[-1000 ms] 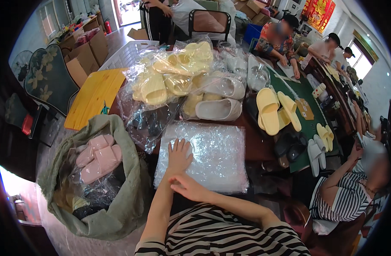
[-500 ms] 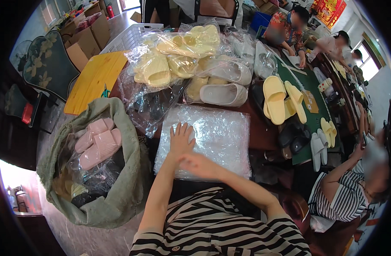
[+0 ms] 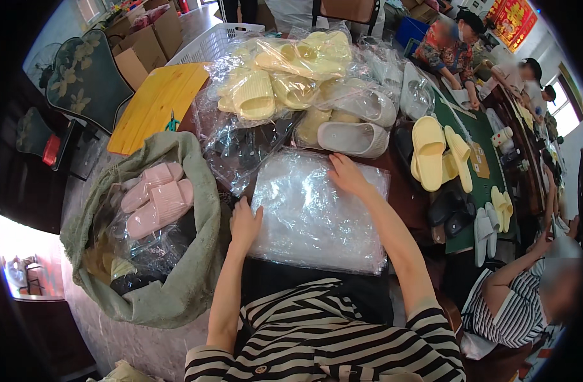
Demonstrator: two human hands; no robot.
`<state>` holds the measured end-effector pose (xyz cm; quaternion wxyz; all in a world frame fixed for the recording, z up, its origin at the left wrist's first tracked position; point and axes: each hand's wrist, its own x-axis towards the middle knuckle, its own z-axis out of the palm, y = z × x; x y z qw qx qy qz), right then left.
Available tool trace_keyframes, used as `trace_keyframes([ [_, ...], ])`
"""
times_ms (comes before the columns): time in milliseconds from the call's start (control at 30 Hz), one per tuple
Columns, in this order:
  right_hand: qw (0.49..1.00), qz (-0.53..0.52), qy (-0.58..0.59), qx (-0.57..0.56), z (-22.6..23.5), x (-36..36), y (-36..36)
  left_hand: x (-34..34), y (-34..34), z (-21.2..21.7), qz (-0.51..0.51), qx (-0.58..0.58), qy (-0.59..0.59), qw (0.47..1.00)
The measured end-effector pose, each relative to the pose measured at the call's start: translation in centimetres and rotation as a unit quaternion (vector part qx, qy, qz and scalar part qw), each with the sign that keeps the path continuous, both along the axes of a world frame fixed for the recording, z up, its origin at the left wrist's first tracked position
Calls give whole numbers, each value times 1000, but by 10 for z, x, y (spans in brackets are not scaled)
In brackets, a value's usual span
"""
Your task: The person packs pairs of slippers into plastic bags by hand on the table.
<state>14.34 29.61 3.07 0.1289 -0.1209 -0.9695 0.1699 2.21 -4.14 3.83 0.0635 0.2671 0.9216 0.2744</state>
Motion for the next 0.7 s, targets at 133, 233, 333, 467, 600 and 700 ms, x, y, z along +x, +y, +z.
trace_keyframes([
  [133, 994, -67, -84, 14, -11, -5, 15, -10, -12, -25, -5, 60, -243, 968],
  [233, 994, -57, -85, -28, -12, -5, 12, -12, -14, -29, 18, 94, -307, 947],
  [333, 996, -5, -83, -22, -13, -1, 2, -14, -13, -24, -1, 118, -316, 941],
  [467, 998, -41, -53, -13, -13, 2, -6, -14, -15, -38, -54, 157, -236, 957],
  [600, 997, -67, -47, 12, -18, 12, 5, -15, -4, -46, -36, 103, -250, 962],
  [700, 994, -65, -84, -2, -15, 13, 2, -14, -2, -42, -29, 76, -267, 960],
])
